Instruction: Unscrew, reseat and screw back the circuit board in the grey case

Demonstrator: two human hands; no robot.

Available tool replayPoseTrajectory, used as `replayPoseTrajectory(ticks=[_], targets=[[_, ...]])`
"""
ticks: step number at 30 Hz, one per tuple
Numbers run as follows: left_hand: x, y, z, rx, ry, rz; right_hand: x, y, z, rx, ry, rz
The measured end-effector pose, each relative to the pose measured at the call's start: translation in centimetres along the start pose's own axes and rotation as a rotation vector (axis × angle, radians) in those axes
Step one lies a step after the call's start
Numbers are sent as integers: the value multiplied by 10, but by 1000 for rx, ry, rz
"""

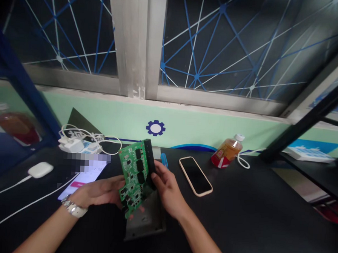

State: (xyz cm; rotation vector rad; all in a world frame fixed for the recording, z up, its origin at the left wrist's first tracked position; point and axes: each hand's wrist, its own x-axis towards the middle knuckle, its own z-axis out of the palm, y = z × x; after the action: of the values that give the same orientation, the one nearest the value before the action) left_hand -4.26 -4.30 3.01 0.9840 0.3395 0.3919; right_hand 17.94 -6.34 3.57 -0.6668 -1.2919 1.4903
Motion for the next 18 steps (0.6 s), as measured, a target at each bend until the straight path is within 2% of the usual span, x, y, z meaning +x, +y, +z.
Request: replayPoseTrajectory(ticks=[3,6,8,13,18], targets=[[3,-3,5,-36,-105,-53,-1,0,2,-60,-1,-7],[6,-3,8,2,-63,-35,-1,0,0,-123,26,-20],[6,-2,8,92,45,29,0,-2,-3,-143,73,-46],[6,7,5,444,419,262,2,-7,-6,-189,217,-55],[9,7,0,709,644,415,0,-8,-1,-107,167,15]])
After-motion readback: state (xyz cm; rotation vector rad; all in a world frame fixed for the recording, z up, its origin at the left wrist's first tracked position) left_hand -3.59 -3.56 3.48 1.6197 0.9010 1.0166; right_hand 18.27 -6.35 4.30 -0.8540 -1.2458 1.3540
